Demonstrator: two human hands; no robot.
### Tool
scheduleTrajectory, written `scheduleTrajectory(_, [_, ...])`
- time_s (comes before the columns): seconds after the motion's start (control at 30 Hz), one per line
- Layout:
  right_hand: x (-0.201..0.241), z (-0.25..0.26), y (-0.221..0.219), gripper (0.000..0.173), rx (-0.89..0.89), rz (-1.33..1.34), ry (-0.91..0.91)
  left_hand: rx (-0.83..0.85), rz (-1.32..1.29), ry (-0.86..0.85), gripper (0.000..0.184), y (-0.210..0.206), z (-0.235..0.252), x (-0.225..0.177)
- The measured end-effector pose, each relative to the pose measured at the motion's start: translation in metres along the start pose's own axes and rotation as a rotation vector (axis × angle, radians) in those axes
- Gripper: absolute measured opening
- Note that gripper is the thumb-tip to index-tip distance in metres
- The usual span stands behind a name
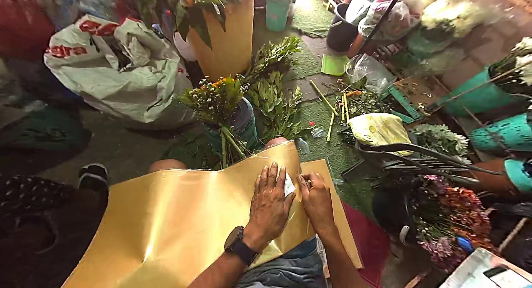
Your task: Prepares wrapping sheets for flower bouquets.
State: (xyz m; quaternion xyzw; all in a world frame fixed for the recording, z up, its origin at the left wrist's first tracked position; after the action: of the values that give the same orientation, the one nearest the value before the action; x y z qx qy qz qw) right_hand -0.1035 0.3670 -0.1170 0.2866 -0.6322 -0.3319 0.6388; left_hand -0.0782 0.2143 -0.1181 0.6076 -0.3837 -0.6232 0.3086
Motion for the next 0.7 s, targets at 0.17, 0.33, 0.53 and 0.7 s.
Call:
scheduleTrajectory(0.17, [-0.003,0.013,0.001,0.036,0.052,0.008,-0.018,-0.152,0.002,-0.046,0.071,-0.013,-0.008,0.005])
scheduleTrajectory(0.33, [0.004,0.024,-0.003,0.024,0.127,-0.114,-0.002,-0.213,-0.033,-0.079,0.069,-0.013,-0.009,0.008])
scheduleTrajectory(0.53, [0.005,0.021,0.000,0.041,0.121,0.038,-0.036,-0.233,-0.054,-0.082,0.067,-0.011,-0.011,0.010])
scheduleTrajectory(0.7, [0.021,0.032,-0.003,0.025,0.234,-0.166,-0.019,-0.239,-0.057,-0.104,0.066,-0.011,-0.010,0.010])
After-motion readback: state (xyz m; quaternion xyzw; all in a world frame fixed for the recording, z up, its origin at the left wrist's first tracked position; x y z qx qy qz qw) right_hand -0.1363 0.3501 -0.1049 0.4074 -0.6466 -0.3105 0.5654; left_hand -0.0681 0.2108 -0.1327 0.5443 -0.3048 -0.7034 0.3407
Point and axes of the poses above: each hand's wrist, its own z-axis towards the middle knuckle, its own y-axis out of the back of the hand, x = y × z, the point moved 9 cm from there along z, towards the middle knuckle, and after that the axes turned 5 degrees about y, right-handed, at the moved point
